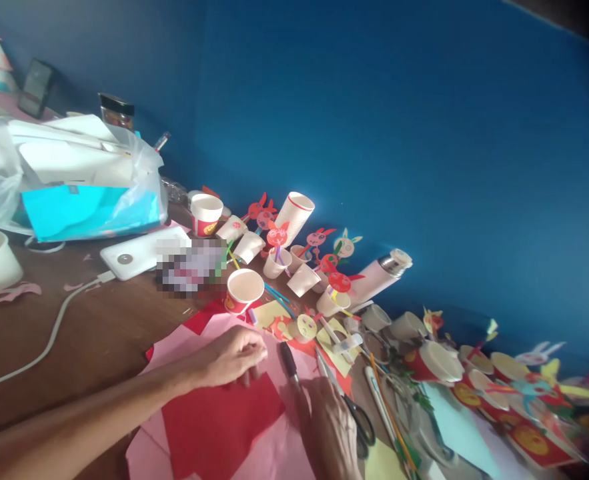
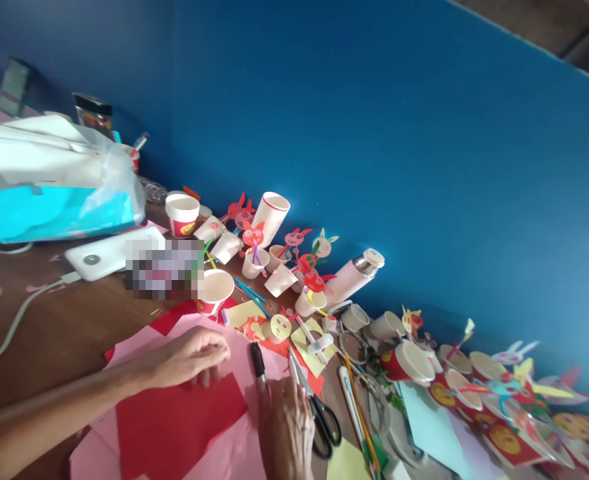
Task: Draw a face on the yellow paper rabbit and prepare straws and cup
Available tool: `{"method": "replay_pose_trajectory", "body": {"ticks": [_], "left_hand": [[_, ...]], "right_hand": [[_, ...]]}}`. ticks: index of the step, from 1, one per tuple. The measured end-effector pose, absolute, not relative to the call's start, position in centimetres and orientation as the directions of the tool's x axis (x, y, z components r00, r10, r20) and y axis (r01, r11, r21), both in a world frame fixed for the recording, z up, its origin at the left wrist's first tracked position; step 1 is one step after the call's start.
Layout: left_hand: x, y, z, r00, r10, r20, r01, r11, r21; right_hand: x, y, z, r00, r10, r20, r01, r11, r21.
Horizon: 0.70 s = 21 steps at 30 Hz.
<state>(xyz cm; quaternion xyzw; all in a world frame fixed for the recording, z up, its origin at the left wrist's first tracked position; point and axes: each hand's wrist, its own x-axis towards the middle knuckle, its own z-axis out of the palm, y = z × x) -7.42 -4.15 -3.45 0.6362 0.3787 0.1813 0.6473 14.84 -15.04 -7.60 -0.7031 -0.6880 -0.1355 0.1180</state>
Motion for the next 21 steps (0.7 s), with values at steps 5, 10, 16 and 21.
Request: {"method": "replay_pose_trajectory", "body": {"ticks": [5, 10, 16, 21], "left_hand": [[-7.6, -3.4, -3.0, 0.571, 0.775, -0.270, 0.314, 0.097, 0.944], [-7.4, -3.2, -3.6, 0.574, 0.763, -0.297, 0.317, 0.128, 0.940], [-7.6, -2.8, -3.6, 0.376, 0.924, 0.069, 0.225, -0.164, 0.960], [-7.6, -3.4, -4.0, 0.539, 0.678, 0.500, 0.359, -0.722, 0.591]], "right_hand": [[11.7, -10.6, -4.8, -0.015, 0.959, 0.284, 1.000, 0.011, 0.014], [7.0, -4.4, -3.8, -0.065, 0.968, 0.242, 0.998, 0.065, 0.008], [6.8, -4.3, -3.9, -0.076, 0.970, 0.229, 0.997, 0.081, -0.012], [9.6, -10.1, -2.4, -0.124, 0.937, 0.326, 0.987, 0.150, -0.056]]}}
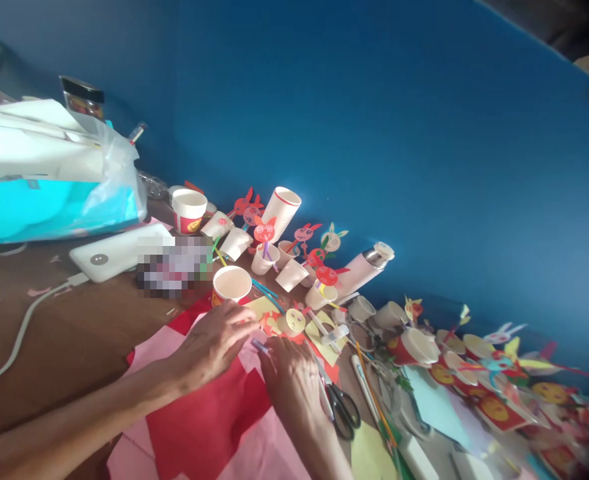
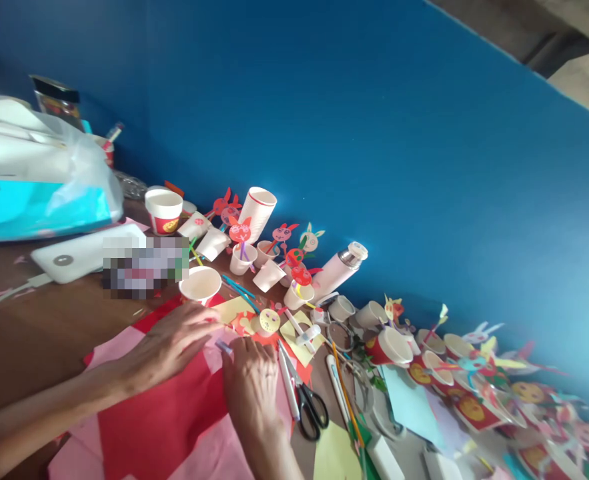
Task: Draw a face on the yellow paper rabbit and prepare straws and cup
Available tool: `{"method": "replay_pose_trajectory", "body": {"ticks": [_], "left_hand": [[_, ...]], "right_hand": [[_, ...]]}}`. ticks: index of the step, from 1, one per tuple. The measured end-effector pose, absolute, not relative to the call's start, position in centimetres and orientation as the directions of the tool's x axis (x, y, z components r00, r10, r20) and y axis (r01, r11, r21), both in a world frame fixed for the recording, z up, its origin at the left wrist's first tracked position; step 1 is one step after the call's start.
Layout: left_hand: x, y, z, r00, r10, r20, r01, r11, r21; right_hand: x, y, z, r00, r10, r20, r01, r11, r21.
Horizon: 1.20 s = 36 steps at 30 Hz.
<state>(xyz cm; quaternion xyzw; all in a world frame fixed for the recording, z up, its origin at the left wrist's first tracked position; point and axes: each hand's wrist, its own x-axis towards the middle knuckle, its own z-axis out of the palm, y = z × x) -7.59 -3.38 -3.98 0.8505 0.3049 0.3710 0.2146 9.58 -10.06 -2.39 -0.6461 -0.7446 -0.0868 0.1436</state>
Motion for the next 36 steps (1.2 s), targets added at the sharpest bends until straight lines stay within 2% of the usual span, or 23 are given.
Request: {"method": "replay_pose_trajectory", "body": {"ticks": [4, 8, 11, 13, 14, 15, 18, 20, 23, 26, 30, 32, 36], "left_hand": [[-7.1, -3.9, -4.5, 0.688, 0.581, 0.435, 0.376, -0.798, 0.470], [-6.8, -4.6, -4.3, 0.711, 0.537, 0.454, 0.323, -0.823, 0.467], [-6.6, -5.0, -4.5, 0.740, 0.525, 0.420, 0.298, -0.816, 0.496], [-6.5, -5.2, -4.7, 0.701, 0.593, 0.395, 0.321, -0.758, 0.568], [-6.5, -5.2, -4.8, 0.659, 0.649, 0.380, 0.323, -0.700, 0.637], [-6.5, -5.2, -4.8, 0.612, 0.711, 0.347, 0.311, -0.619, 0.721], [-6.5, -5.0, -4.4, 0.521, 0.841, 0.147, 0.211, -0.294, 0.932], [-6.6, -4.9, -3.8, 0.525, 0.848, 0.074, 0.142, -0.173, 0.975], [-6.9, -4.3, -2.9, 0.504, 0.860, 0.074, 0.052, -0.116, 0.992], [-7.1, -3.7, -2.3, 0.456, 0.890, -0.015, -0.113, 0.074, 0.991], [-7.0, -3.4, -2.1, 0.456, 0.880, -0.131, -0.326, 0.303, 0.896], [-6.8, -3.3, -2.3, 0.474, 0.863, -0.177, -0.419, 0.398, 0.816], [-6.5, -3.1, -3.2, 0.456, 0.856, -0.245, -0.536, 0.484, 0.692]], "right_hand": [[10.0, -12.2, -1.7, -0.187, 0.869, 0.459, 0.969, 0.240, -0.060], [9.3, -12.2, -1.5, -0.217, 0.846, 0.487, 0.963, 0.267, -0.034], [10.3, -12.5, -2.0, -0.168, 0.858, 0.485, 0.958, 0.258, -0.125], [12.2, -13.1, -2.8, -0.065, 0.884, 0.464, 0.961, 0.181, -0.210], [13.5, -13.5, -3.5, 0.012, 0.885, 0.466, 0.972, 0.098, -0.212], [14.8, -14.0, -4.1, 0.069, 0.882, 0.466, 0.985, 0.013, -0.171], [18.0, -15.2, -6.4, 0.174, 0.909, 0.378, 0.976, -0.211, 0.057], [19.1, -15.7, -7.6, 0.229, 0.923, 0.309, 0.956, -0.273, 0.106], [19.3, -16.0, -8.4, 0.252, 0.933, 0.255, 0.954, -0.284, 0.097], [18.7, -16.3, -7.8, 0.260, 0.910, 0.323, 0.962, -0.273, -0.005], [15.6, -17.0, -5.4, 0.274, 0.864, 0.421, 0.932, -0.131, -0.338], [13.2, -17.0, -4.0, 0.265, 0.866, 0.424, 0.888, -0.048, -0.457], [9.1, -16.2, -2.4, 0.194, 0.865, 0.462, 0.859, 0.077, -0.506]]}}
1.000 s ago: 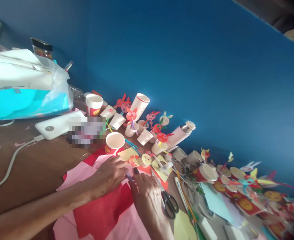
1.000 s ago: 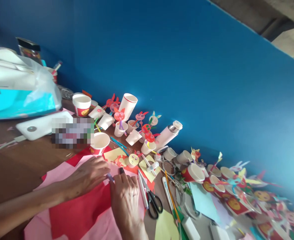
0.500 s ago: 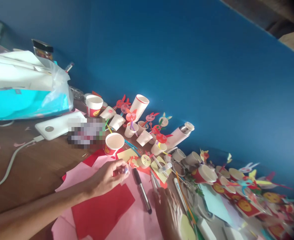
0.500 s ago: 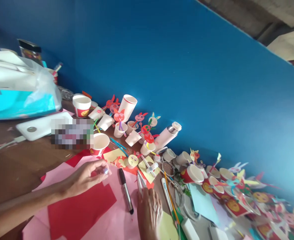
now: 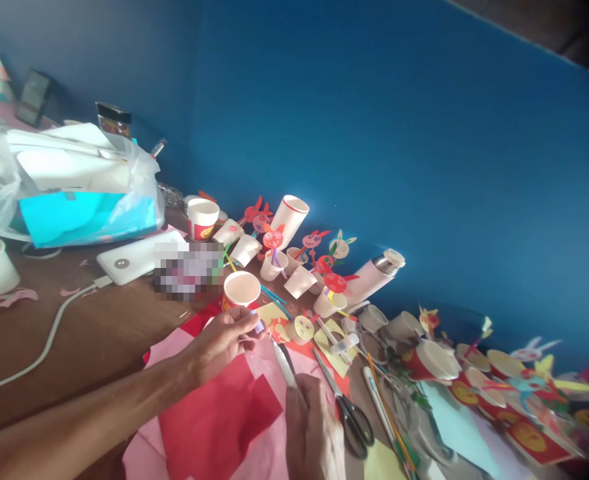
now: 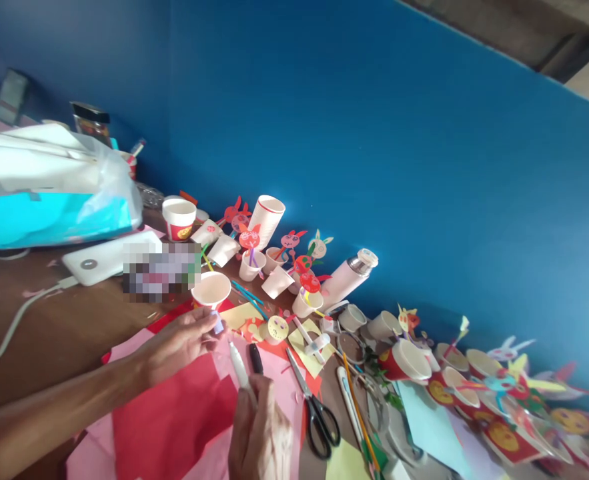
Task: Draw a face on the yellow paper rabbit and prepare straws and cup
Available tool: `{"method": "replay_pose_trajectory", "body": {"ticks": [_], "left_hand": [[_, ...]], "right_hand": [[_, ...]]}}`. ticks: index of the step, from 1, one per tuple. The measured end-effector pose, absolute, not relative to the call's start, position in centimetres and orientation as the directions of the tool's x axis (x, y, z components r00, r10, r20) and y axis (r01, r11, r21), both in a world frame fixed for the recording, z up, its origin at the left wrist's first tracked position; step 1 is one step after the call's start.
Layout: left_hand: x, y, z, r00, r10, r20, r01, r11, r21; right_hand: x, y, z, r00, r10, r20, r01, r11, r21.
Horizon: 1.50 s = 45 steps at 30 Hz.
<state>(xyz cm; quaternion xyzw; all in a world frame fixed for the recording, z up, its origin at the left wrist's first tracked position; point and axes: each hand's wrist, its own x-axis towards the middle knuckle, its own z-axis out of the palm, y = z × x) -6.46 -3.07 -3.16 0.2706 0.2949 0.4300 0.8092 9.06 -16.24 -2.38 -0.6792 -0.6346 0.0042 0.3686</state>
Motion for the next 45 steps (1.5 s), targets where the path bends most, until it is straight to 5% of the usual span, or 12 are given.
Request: {"method": "replay_pose_trajectory", "body": {"ticks": [28, 34, 45], "left_hand": [[-5.9, -4.8, -2.1, 0.531, 0.839, -0.121, -0.554, 0.452, 0.699], [-5.8, -5.2, -3.1, 0.565, 0.807, -0.174, -0.330, 0.414, 0.848], [-6.4, -4.0, -3.4, 0.495, 0.845, -0.201, -0.175, 0.324, 0.930]], "right_hand": [[5.8, -14.7, -3.0, 0.210, 0.908, 0.362, 0.756, 0.084, -0.650], [8.0, -15.1, -4.3, 0.247, 0.922, 0.297, 0.758, 0.007, -0.652], [17.7, -17.5, -8.6, 0.278, 0.887, 0.369, 0.952, -0.205, -0.226]]}}
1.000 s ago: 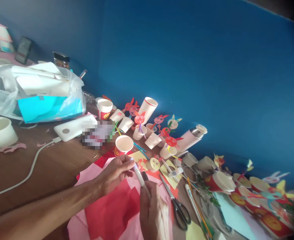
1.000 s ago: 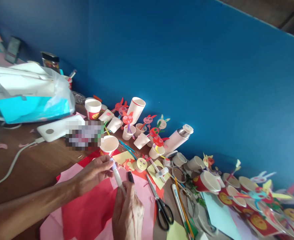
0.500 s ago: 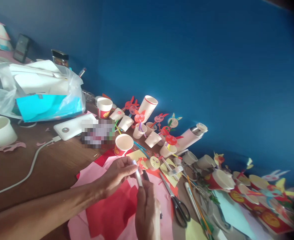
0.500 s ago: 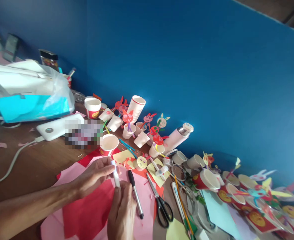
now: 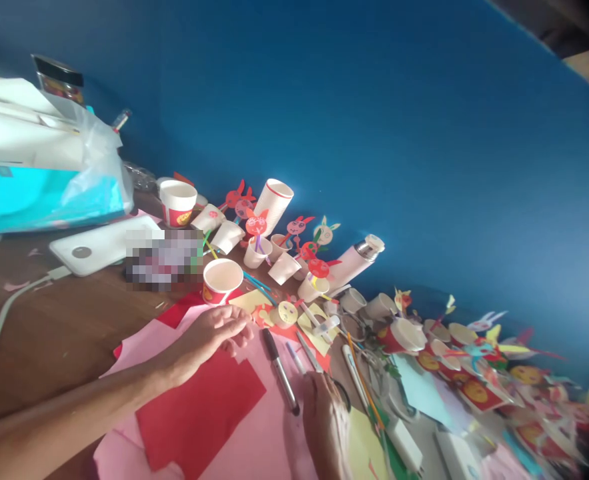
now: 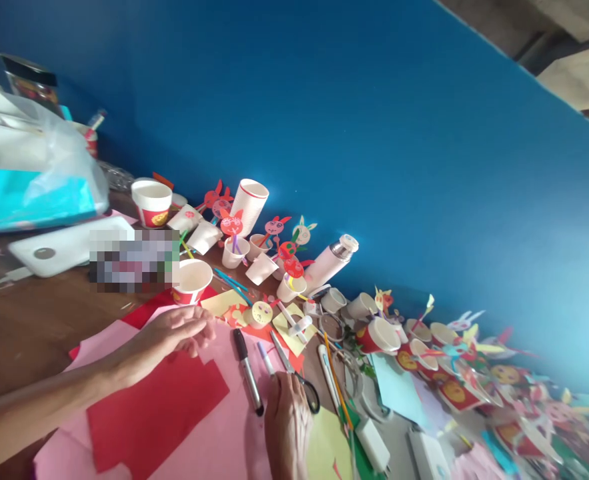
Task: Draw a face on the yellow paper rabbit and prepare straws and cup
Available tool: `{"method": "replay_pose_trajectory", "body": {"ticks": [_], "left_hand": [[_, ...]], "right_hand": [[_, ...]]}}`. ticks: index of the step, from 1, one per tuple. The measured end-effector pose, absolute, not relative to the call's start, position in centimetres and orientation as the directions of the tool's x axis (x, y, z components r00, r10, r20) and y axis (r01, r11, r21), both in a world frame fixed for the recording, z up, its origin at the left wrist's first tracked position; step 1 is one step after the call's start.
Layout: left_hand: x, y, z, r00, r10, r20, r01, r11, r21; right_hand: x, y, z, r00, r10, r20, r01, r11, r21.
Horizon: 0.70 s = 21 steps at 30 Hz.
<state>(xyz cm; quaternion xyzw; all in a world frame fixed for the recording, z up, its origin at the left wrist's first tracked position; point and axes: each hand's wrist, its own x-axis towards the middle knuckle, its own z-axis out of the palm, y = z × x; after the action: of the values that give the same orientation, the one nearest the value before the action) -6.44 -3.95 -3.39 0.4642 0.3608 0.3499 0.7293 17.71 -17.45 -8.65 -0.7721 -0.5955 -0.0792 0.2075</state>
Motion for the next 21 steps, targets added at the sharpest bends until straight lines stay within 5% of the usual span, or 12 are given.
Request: {"method": "replay_pose_trajectory", "body": {"ticks": [8, 15, 21], "left_hand": [[-6.4, -4.5, -2.8, 0.566, 0.776, -0.279, -0.110, 0.406, 0.907], [-7.1, -4.0, -2.0, 0.454, 0.887, -0.082, -0.127, 0.156, 0.980], [-7.8, -3.8, -1.8, 0.431, 0.902, -0.005, -0.050, 0.030, 0.998]], "right_hand": [[15.9, -17.3, -7.1, 0.250, 0.892, 0.376, 0.929, -0.112, -0.352], [16.2, -17.3, -8.1, 0.163, 0.926, 0.341, 0.985, -0.136, -0.102], [18.2, -16.5, -7.0, 0.244, 0.912, 0.329, 0.966, -0.200, -0.163]]}}
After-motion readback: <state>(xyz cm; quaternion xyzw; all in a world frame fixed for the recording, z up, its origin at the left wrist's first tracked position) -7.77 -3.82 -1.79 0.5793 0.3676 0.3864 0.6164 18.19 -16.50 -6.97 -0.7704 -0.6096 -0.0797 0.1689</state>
